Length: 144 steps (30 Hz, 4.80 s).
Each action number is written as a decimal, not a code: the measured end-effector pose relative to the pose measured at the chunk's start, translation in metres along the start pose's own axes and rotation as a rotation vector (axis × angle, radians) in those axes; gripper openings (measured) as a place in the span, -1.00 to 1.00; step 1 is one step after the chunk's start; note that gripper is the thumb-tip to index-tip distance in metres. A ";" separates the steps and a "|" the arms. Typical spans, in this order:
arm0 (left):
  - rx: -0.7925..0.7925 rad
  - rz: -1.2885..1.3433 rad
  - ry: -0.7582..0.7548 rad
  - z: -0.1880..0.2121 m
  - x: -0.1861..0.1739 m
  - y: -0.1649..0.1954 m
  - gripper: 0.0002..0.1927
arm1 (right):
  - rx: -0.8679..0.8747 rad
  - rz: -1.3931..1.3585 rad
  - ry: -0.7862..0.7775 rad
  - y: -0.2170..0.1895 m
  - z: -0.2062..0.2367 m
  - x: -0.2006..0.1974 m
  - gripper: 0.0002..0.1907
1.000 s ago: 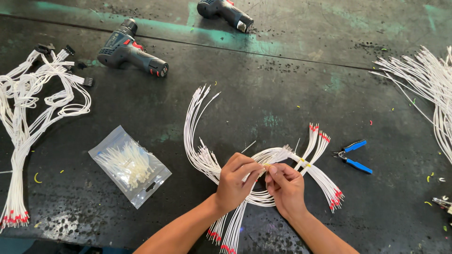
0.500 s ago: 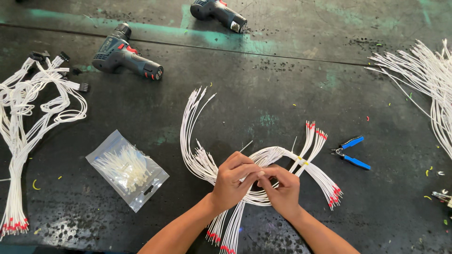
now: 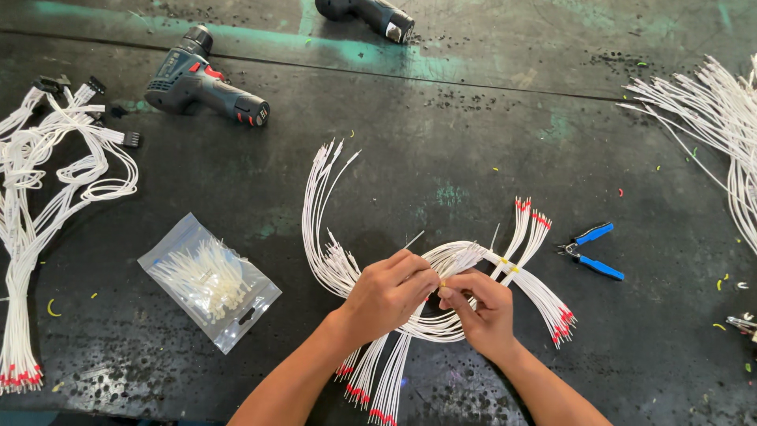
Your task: The person gathers loose white cable harnesses on a workbench, aligns the wires, and wraps zip ties around bundles by hand. They use pliers to tighten and trim the ties, then set the finished bundles aside and continue with more wires.
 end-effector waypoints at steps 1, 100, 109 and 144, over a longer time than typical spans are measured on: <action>0.033 -0.013 -0.006 -0.001 -0.001 0.000 -0.84 | -0.011 0.037 -0.004 -0.002 0.000 0.000 -0.96; 0.188 -0.313 0.123 0.023 0.012 0.004 -0.80 | 0.568 -0.814 0.137 0.054 0.013 -0.009 -0.87; -0.008 -0.124 0.123 0.037 0.005 0.010 -0.78 | 0.146 0.017 0.101 0.024 0.011 0.009 -0.86; 0.086 -0.125 0.081 0.007 0.003 0.003 -0.85 | 0.209 -0.213 -0.002 0.017 0.004 0.002 -0.96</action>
Point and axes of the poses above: each hand's wrist, its own z-axis away from the middle knuckle, its own x-axis out of the palm, y = z × x, the point moved 4 cm from there along -z, towards the middle knuckle
